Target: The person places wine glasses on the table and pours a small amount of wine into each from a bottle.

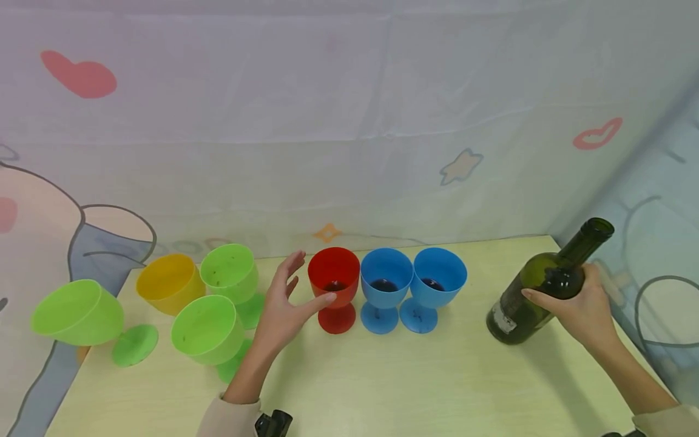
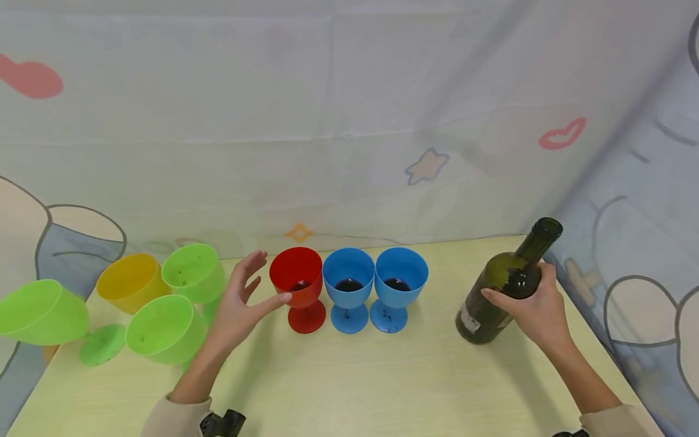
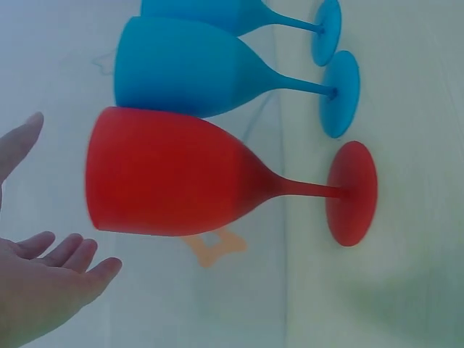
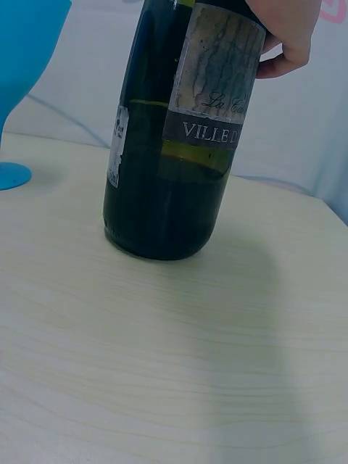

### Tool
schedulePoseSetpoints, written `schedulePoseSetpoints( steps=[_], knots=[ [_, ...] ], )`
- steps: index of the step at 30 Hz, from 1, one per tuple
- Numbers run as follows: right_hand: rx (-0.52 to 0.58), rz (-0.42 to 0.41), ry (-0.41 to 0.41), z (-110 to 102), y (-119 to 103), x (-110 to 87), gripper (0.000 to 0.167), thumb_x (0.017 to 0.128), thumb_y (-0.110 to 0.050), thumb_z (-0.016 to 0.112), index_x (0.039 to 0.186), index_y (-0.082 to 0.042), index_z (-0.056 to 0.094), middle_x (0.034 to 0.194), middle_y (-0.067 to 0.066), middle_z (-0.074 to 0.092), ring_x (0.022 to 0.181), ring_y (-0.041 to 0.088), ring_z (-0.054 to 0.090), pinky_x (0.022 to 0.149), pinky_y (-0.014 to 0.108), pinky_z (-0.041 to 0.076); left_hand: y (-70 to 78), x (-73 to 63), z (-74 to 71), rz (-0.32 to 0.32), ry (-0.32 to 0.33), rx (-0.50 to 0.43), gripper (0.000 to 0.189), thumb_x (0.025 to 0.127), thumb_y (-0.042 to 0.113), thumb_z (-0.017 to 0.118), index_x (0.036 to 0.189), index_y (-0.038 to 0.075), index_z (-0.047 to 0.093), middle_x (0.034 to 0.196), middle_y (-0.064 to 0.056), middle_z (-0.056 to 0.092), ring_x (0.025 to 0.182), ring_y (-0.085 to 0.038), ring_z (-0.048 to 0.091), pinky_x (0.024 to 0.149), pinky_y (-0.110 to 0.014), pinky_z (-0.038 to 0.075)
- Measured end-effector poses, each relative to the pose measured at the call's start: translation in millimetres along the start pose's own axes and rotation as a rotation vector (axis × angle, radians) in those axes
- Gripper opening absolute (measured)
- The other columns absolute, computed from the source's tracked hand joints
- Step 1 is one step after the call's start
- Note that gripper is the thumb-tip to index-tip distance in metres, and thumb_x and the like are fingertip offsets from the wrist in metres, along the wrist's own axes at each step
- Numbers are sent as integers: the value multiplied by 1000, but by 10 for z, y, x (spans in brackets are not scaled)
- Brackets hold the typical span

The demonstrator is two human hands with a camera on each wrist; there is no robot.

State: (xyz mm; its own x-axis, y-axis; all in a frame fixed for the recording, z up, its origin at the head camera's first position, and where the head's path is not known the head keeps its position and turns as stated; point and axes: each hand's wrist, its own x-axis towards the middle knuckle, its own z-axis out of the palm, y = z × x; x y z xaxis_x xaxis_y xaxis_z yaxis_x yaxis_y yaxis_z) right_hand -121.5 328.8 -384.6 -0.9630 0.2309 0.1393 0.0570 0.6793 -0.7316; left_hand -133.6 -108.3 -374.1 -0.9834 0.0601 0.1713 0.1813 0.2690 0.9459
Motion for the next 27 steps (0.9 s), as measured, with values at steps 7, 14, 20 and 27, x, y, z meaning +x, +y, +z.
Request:
schedulePoseSetpoints(
  steps=[7, 14, 20, 27],
  knots=[
    [6, -2, 7, 2, 0, -1, 82, 78, -28, 72, 129, 9, 20, 119, 32, 37, 102, 47, 41, 73, 54, 37, 165, -180, -91, 47, 27, -13, 74, 76, 14, 75, 137, 11, 34, 136, -2, 40, 126, -17, 36, 103, -35, 31],
    [10, 1, 2, 3, -2, -2, 82, 78, -28, 71, 129, 9, 20, 119, 32, 36, 103, 47, 41, 73, 54, 37, 307, -370, -211, 82, 89, -29, 70, 74, 9, 76, 133, 12, 40, 132, 2, 46, 122, -12, 41, 98, -20, 33],
    [11, -1, 1, 6, 4, -1, 82, 78, -28, 72, 129, 9, 20, 119, 32, 36, 102, 47, 41, 74, 56, 37, 353, -457, -329, 58, 100, 23, 70, 74, 12, 77, 133, 14, 41, 131, 5, 45, 122, -8, 40, 98, -20, 33],
    [10, 0, -3, 4, 1, -2, 82, 78, -29, 71, 129, 9, 20, 118, 32, 36, 102, 47, 41, 73, 55, 37, 384, -541, -504, 49, 121, 94, 68, 74, 13, 76, 133, 14, 42, 131, 6, 44, 122, -8, 39, 98, -17, 32]
  ],
)
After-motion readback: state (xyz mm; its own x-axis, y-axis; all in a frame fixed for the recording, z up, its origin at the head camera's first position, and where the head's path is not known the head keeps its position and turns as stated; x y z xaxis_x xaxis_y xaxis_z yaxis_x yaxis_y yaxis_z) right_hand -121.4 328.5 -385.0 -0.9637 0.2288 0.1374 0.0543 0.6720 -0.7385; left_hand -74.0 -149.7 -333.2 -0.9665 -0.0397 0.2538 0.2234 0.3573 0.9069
